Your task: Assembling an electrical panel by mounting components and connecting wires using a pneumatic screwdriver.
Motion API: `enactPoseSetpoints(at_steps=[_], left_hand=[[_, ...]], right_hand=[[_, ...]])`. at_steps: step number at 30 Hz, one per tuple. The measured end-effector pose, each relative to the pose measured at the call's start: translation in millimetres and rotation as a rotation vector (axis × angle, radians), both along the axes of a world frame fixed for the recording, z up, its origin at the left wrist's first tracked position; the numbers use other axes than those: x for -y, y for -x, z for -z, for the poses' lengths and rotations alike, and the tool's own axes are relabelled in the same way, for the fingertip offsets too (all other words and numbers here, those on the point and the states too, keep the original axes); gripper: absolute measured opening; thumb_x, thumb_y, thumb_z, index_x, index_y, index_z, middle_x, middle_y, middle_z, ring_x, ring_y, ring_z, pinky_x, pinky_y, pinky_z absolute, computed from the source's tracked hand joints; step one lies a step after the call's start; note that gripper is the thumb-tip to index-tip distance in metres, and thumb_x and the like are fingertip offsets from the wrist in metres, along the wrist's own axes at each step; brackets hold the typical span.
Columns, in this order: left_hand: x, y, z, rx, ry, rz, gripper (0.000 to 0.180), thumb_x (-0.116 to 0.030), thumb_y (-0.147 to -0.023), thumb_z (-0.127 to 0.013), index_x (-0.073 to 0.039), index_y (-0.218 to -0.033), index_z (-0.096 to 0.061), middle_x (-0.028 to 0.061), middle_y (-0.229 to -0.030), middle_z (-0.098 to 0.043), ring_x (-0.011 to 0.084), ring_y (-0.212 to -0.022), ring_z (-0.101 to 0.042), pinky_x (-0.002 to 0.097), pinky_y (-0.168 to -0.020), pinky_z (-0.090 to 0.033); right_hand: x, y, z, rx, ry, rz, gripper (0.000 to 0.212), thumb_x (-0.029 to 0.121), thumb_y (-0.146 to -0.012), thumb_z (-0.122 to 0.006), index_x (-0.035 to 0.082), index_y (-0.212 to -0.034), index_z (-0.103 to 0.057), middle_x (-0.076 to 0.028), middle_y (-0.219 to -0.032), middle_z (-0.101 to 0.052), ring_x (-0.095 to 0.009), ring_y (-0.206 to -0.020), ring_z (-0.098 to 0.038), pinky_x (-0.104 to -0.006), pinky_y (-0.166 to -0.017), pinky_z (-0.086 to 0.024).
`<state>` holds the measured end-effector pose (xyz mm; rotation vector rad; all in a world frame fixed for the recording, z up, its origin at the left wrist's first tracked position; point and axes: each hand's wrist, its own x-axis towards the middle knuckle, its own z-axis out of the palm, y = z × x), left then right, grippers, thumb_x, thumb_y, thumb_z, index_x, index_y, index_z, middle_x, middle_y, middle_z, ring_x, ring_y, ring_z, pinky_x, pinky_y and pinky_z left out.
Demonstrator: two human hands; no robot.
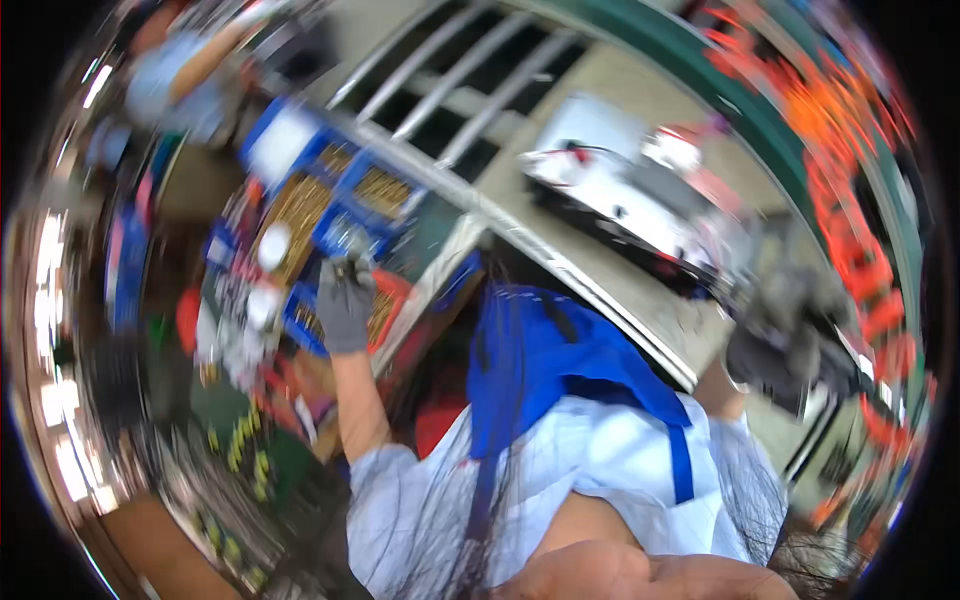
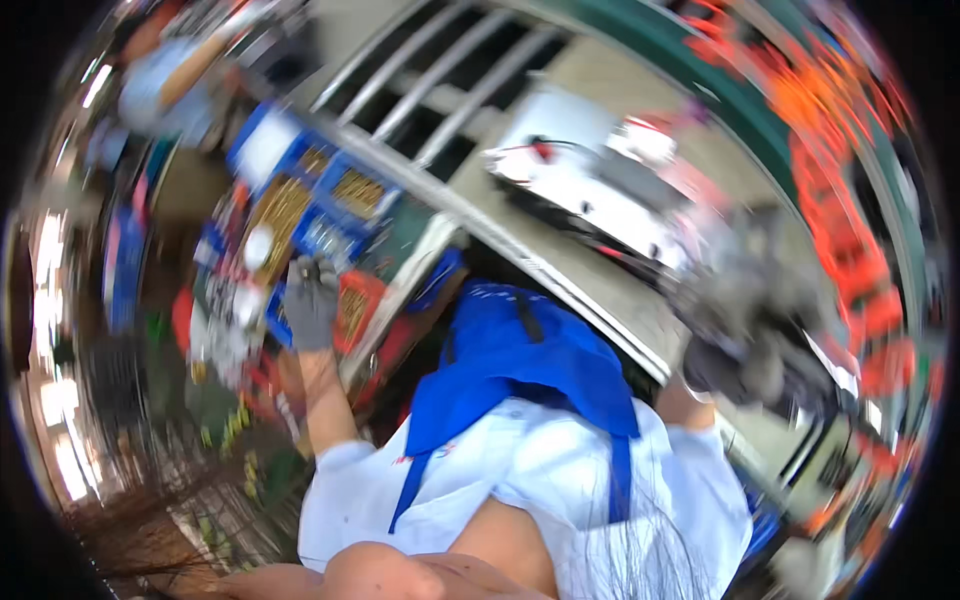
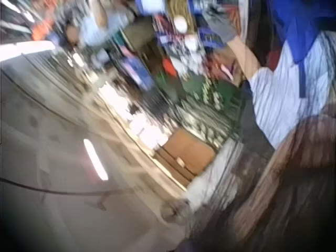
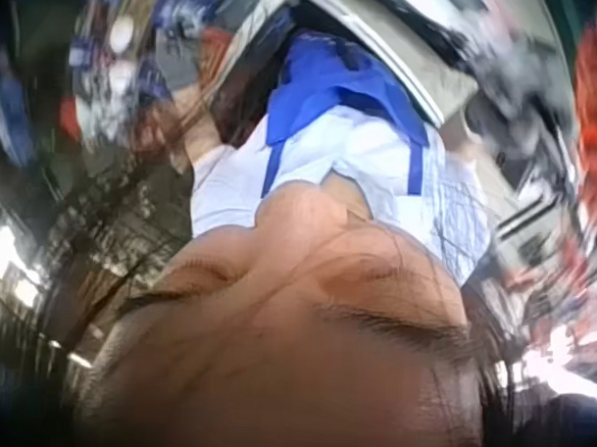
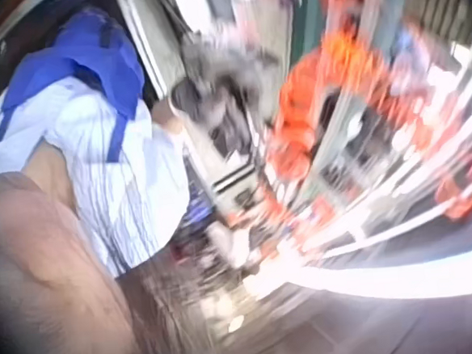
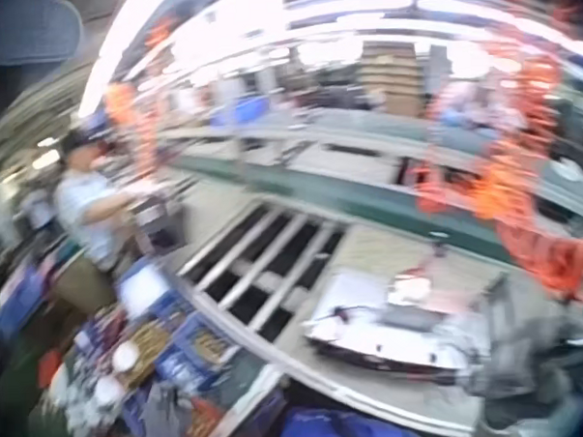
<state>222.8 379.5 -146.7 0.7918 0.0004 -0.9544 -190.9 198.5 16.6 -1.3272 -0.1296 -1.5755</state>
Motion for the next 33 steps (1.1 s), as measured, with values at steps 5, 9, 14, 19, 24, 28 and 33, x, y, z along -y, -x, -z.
enactPoseSetpoints(at_steps=[5, 9, 14, 19, 24, 28, 33], left_hand=[[121.8, 165.2, -36.3, -0.069, 0.136, 0.685, 0.024, -0.026, -0.095, -0.058, -0.002, -0.1, -0.058, 0.0049, -0.085, -0.054, 0.0091, -0.065, -0.048, 0.0168, -0.046, -0.038], [170.8, 269.4, -62.3, 0.027, 0.048, 0.917, 0.029, -0.022, -0.094, -0.061, 0.001, -0.112, -0.057, 0.0038, -0.088, -0.057, 0.0063, -0.068, -0.049, 0.0141, -0.049, -0.039], [202.6, 331.2, -68.9, -0.026, 0.01, 0.916, 0.03, -0.013, -0.095, -0.058, 0.003, -0.121, -0.055, 0.0061, -0.101, -0.059, 0.0088, -0.08, -0.058, 0.0148, -0.064, -0.052], [221.4, 364.6, -73.5, -0.013, 0.057, 0.91, 0.035, -0.018, -0.095, -0.059, 0.005, -0.121, -0.055, 0.0072, -0.099, -0.06, 0.0095, -0.08, -0.058, 0.0164, -0.068, -0.054], [241.0, 388.5, -83.8, 0.096, 0.032, 0.898, 0.034, -0.021, -0.093, -0.062, 0.006, -0.113, -0.057, 0.0062, -0.091, -0.059, 0.0086, -0.076, -0.057, 0.016, -0.062, -0.052], [261.0, 401.8, -81.9, 0.139, 0.012, 0.927, 0.033, -0.024, -0.091, -0.066, 0.005, -0.105, -0.059, 0.0064, -0.088, -0.06, 0.0088, -0.074, -0.059, 0.0157, -0.059, -0.052], [295.0, 413.6, -107.5, 0.403, -0.2, 1.092, 0.051, -0.042, -0.089, -0.064, 0.005, -0.108, -0.059, 0.0076, -0.079, -0.061, 0.0114, -0.062, -0.059, 0.0183, -0.051, -0.047]], right_hand=[[16.4, 48.0, -9.2, 0.001, 0.119, 0.061, 0.046, 0.003, -0.086, -0.054, 0.007, -0.131, -0.047, -0.009, -0.095, -0.051, -0.014, -0.054, -0.046, -0.0298, -0.047, -0.044], [18.1, 92.1, -1.5, 0.077, 0.125, 0.184, 0.048, 0.003, -0.085, -0.053, 0.009, -0.133, -0.048, -0.01, -0.1, -0.053, -0.012, -0.055, -0.046, -0.0293, -0.047, -0.047], [27.8, 138.9, 10.6, 0.115, 0.086, 0.238, 0.05, 0.003, -0.083, -0.055, 0.01, -0.132, -0.049, -0.01, -0.106, -0.055, -0.011, -0.057, -0.047, -0.0292, -0.048, -0.047], [50.6, 168.7, 21.5, 0.175, -0.009, 0.243, 0.05, 0.006, -0.081, -0.059, 0.012, -0.13, -0.051, -0.009, -0.104, -0.056, -0.011, -0.055, -0.047, -0.0314, -0.048, -0.047], [82.5, 193.0, 25.6, 0.206, -0.058, 0.175, 0.049, 0.009, -0.081, -0.064, 0.012, -0.128, -0.052, -0.008, -0.103, -0.056, -0.012, -0.053, -0.046, -0.0316, -0.049, -0.047], [99.6, 211.9, 36.6, 0.268, -0.11, 0.195, 0.048, 0.007, -0.08, -0.062, 0.012, -0.127, -0.053, -0.008, -0.101, -0.056, -0.011, -0.053, -0.046, -0.0307, -0.05, -0.046], [116.1, 234.3, 44.5, 0.446, -0.185, 0.223, 0.04, 0.007, -0.081, -0.057, 0.008, -0.121, -0.056, 0.0, -0.085, -0.041, -0.007, -0.055, -0.039, -0.0261, -0.05, -0.04]])
